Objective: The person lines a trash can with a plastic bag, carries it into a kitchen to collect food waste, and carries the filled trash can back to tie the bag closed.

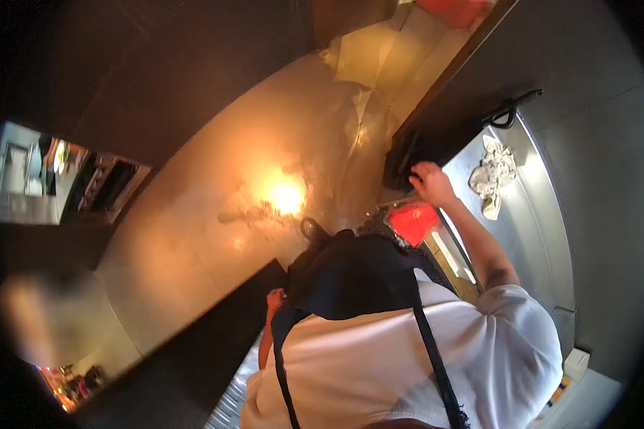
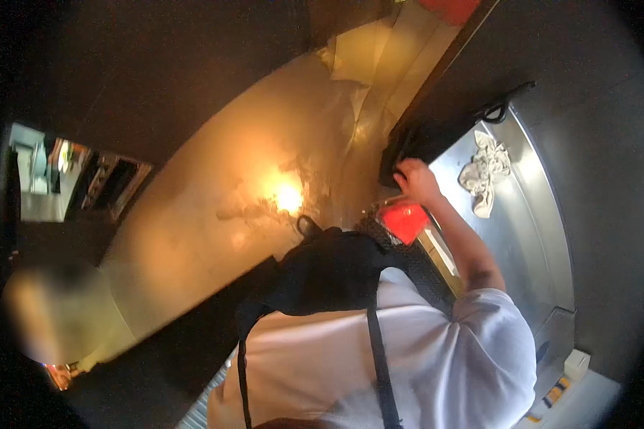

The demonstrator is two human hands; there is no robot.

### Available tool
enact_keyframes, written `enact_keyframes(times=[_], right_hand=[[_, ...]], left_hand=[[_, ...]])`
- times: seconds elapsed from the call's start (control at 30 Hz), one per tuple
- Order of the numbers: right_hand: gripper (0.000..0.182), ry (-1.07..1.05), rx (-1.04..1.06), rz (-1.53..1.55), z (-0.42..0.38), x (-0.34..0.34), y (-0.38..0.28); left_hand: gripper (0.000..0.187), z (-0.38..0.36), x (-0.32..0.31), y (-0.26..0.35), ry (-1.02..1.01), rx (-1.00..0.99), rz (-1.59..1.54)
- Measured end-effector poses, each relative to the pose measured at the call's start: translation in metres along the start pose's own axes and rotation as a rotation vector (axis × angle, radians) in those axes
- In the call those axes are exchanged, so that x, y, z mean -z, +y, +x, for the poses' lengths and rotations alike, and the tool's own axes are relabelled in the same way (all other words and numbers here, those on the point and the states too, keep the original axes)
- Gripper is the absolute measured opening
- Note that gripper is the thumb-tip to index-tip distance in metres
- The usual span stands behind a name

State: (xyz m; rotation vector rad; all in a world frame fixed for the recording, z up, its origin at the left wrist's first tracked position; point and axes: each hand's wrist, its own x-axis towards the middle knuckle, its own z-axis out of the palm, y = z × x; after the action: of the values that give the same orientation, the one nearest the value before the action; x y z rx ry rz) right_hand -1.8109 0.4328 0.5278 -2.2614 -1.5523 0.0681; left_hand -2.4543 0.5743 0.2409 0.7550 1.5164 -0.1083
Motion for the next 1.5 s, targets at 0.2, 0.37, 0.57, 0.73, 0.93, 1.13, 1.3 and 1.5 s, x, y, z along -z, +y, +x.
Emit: enact_keyframes(times=[0.2, 0.37, 0.57, 0.73, 0.93, 1.13, 1.3, 1.5], right_hand=[[0.018, 0.009, -0.017, -0.14, -0.004, -0.024, 0.008], [0.021, -0.112, -0.008, -0.081, -0.008, -0.023, 0.019], [0.023, 0.002, -0.303, 0.106, 0.029, -0.028, 0.023], [0.014, 0.299, -0.423, 0.297, 0.24, 0.021, 0.095], [0.03, 0.478, -0.477, 0.523, 0.491, 0.081, 0.199], [0.049, 0.511, -0.283, 0.914, 0.66, 0.153, 0.312], [0.06, 0.358, -0.224, 1.099, 0.747, 0.212, 0.379], [0.059, 0.804, -0.314, 1.031, 0.755, 0.283, 0.493]], left_hand=[[0.021, 0.077, 0.01, 0.303, -0.031, -0.446, 0.067], [0.02, 0.099, -0.038, 0.488, -0.092, -0.485, 0.194], [0.029, 0.146, -0.105, 0.566, -0.186, -0.483, 0.205], [0.043, 0.216, -0.127, 0.549, -0.251, -0.19, 0.21], [0.044, 0.162, -0.232, 0.685, -0.174, -0.601, 0.313], [0.03, 0.097, -0.439, 0.949, -0.372, -0.932, 0.433], [0.034, -0.008, -0.649, 1.13, -0.844, -1.16, 0.641], [0.062, -0.01, -0.835, 1.309, -0.946, -1.345, 0.597]])
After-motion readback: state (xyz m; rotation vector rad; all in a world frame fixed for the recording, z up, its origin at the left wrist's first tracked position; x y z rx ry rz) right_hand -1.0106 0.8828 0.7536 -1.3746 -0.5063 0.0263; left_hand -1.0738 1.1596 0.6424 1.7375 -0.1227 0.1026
